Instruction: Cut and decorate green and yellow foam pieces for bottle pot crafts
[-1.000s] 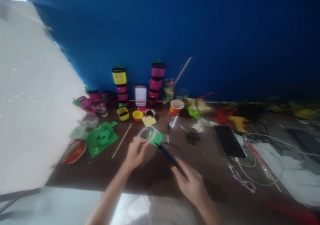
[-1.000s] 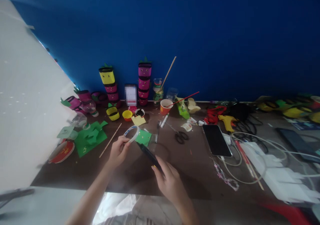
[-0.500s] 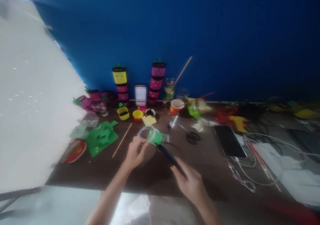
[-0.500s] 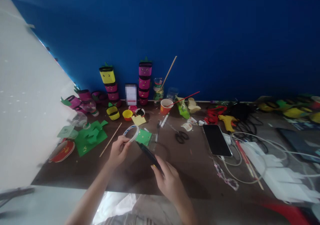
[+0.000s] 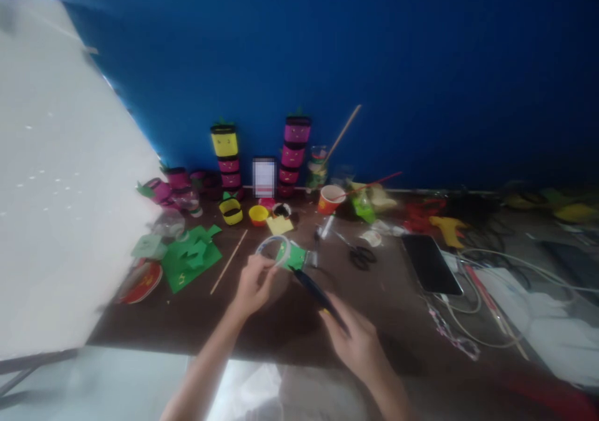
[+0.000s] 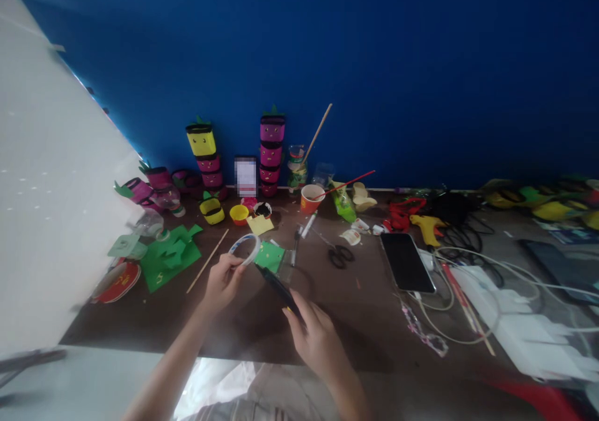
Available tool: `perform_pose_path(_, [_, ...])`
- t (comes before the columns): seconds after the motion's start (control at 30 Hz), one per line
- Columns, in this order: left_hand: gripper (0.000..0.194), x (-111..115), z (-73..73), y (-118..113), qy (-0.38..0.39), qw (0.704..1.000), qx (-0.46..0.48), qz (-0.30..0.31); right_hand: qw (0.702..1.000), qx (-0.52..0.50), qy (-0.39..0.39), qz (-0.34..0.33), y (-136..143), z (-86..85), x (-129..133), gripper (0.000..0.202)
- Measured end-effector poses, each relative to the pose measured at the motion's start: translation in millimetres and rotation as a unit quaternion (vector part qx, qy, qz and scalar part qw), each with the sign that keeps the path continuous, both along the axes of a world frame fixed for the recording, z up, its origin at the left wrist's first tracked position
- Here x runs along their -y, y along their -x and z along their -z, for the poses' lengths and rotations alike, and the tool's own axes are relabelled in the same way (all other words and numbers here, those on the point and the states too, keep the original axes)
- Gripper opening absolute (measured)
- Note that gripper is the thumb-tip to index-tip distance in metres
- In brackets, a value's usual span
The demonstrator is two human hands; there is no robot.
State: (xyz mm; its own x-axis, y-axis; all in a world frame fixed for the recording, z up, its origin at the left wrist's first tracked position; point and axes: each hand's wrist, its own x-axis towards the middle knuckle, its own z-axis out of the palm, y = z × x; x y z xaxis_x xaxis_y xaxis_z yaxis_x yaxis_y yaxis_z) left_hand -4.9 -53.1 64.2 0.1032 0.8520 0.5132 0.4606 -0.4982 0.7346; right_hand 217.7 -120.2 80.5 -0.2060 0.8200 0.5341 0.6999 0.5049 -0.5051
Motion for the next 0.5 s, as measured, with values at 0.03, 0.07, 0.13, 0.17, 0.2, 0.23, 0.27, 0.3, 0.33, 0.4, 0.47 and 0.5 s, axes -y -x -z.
perform_pose_path(0.03, [0.011,0.0,0.0,-0.3,0.001,1.0,0.0,-0.004,1.0,0.004,0.003,0.001,0.2,-0.3,0.1,0.032])
perform_pose_path(0.07, [0.011,-0.1,0.1,-0.9,0.002,1.0,0.003,-0.009,1.0,0.008,0.004,0.002,0.5,-0.8,0.2,0.032])
perform_pose_path(0.13, [0.011,0.0,0.5,-2.8,0.007,1.0,0.013,-0.017,1.0,0.017,0.002,0.004,0.9,-2.2,0.3,0.032])
perform_pose_path(0.17, [0.011,0.0,0.9,-3.9,0.009,1.0,0.019,-0.021,1.0,0.021,0.0,0.005,1.0,-2.9,0.5,0.031])
perform_pose_path(0.2, [0.012,0.2,1.5,-5.1,0.011,0.999,0.024,-0.023,1.0,0.023,0.0,0.006,0.9,-3.4,0.6,0.031])
perform_pose_path(0.23, [0.012,0.4,2.1,-6.3,0.013,0.999,0.029,-0.024,1.0,0.026,0.001,0.006,0.7,-3.6,0.8,0.031])
perform_pose_path(0.27, [0.013,0.6,2.8,-7.2,0.018,0.999,0.034,-0.025,1.0,0.028,0.006,0.006,0.3,-3.2,1.0,0.032])
perform_pose_path(0.3, [0.014,0.9,3.3,-7.9,0.026,0.998,0.042,-0.027,0.999,0.033,0.012,0.007,-0.5,-2.3,1.3,0.032])
perform_pose_path(0.33, [0.014,1.2,3.6,-8.3,0.037,0.997,0.054,-0.032,0.999,0.038,0.017,0.009,-1.6,-0.9,1.4,0.032])
perform_pose_path(0.4, [0.017,1.7,3.1,-7.9,0.063,0.993,0.093,-0.048,0.998,0.05,0.031,0.015,-4.9,3.1,1.5,0.03])
perform_pose_path(0.47, [0.018,1.9,1.2,-6.8,0.089,0.985,0.135,-0.054,0.997,0.048,0.039,0.036,-10.0,7.3,1.0,0.028])
perform_pose_path(0.5, [0.019,2.0,0.0,-6.1,0.1,0.982,0.152,-0.051,0.997,0.039,0.04,0.053,-13.0,9.3,0.4,0.026])
